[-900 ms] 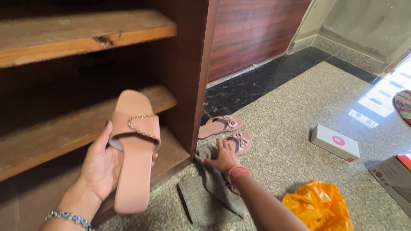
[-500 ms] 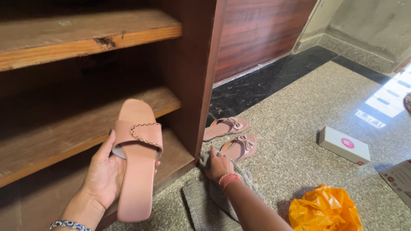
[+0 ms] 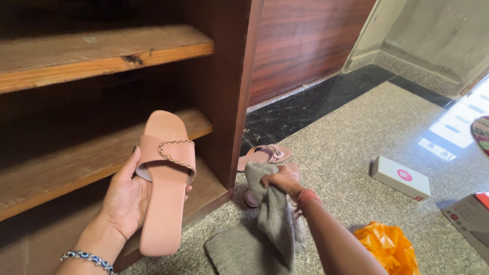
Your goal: The person wipes a pair of pink slippers with a gray cloth, cleaning the upper straps, insoles, and soles. After cleaning, the slippers are placed on a wooden shelf inside a shoe cabinet.
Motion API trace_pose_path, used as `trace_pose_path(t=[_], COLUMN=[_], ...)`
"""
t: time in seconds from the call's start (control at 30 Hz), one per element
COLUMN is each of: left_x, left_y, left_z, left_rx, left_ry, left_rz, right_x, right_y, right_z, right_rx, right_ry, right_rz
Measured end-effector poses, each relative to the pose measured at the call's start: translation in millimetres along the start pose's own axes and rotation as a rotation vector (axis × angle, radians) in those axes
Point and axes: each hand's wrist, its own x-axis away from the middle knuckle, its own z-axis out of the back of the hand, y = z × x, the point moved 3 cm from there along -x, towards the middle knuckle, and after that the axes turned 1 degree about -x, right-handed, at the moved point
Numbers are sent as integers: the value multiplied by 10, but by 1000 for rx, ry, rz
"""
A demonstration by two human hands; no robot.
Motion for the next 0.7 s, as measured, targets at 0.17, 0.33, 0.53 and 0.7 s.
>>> trace_pose_path(t=[0.17,0.33,0.53,0.7], left_x=[76,217,530,779], left_y=[45,75,247,380], left_z=[-173,-439,-678,-832], left_rx=[25,-12,-103,-125], left_ry=[-17,-56,-35,8], left_rz=[-41,-31,-56,-94], right_x=[335,619,1142,1710], right_y=[-638,-1289,-2156,-2722], right_z=[170,125,8,-7], right_rx=[-313,-404,-414,-277], right_ry=[-110,-213,-234,-243], right_rz=[157,366,571,801])
